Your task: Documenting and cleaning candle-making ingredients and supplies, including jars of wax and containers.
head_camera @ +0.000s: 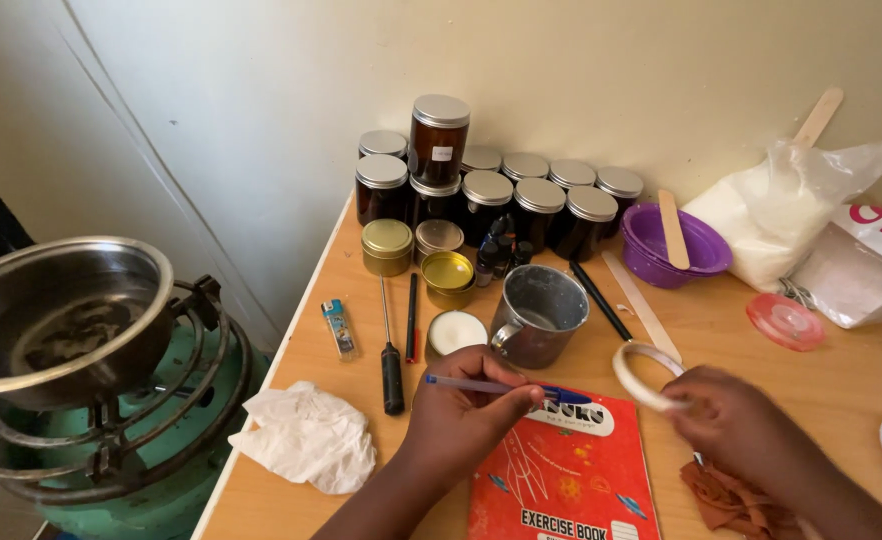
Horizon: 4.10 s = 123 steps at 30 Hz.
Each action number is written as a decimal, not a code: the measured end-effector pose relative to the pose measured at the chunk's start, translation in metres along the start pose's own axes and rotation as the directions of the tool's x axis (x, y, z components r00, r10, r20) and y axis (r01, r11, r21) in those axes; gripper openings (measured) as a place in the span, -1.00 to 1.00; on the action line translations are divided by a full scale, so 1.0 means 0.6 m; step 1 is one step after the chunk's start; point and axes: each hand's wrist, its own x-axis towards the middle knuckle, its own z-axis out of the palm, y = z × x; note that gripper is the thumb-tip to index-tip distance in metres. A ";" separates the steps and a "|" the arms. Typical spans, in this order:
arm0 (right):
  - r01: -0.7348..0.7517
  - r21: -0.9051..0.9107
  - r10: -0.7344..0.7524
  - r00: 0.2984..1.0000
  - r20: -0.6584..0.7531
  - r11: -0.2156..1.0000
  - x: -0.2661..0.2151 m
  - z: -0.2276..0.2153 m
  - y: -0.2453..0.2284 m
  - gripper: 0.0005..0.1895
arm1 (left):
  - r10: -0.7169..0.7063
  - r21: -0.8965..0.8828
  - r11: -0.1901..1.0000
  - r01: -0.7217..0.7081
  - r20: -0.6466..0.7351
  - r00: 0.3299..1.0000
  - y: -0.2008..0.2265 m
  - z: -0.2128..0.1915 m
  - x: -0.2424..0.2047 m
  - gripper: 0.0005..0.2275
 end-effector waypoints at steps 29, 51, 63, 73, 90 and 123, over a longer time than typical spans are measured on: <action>-0.463 -0.170 0.472 0.882 0.012 0.870 0.208 -0.020 0.033 -0.62 | -0.030 0.103 0.994 0.036 -0.060 0.998 0.000 0.004 -0.004 -0.80; -0.029 0.824 0.467 0.835 -0.291 0.565 0.248 -0.093 0.190 -0.76 | -0.019 0.079 0.997 0.019 0.001 1.000 0.017 0.012 -0.010 -0.79; -0.249 0.328 0.353 0.882 -0.313 0.911 0.062 -0.075 0.024 -0.76 | -0.046 0.049 0.998 0.047 -0.025 0.999 -0.001 0.007 -0.006 -0.78; -0.290 0.048 0.281 0.949 0.145 0.956 -0.114 0.077 0.243 -0.01 | -0.057 0.122 0.991 0.059 -0.025 0.998 0.010 0.006 -0.005 -0.81; -0.284 -0.123 0.260 0.949 -0.178 0.951 0.149 -0.020 -0.048 -0.61 | -0.038 0.055 0.998 0.039 -0.003 0.999 0.004 0.000 -0.004 -0.84; -0.285 -0.017 0.273 0.933 -0.233 0.958 -0.032 0.059 -0.101 -0.55 | -0.020 0.106 0.994 0.019 0.003 1.000 0.000 0.008 -0.005 -0.80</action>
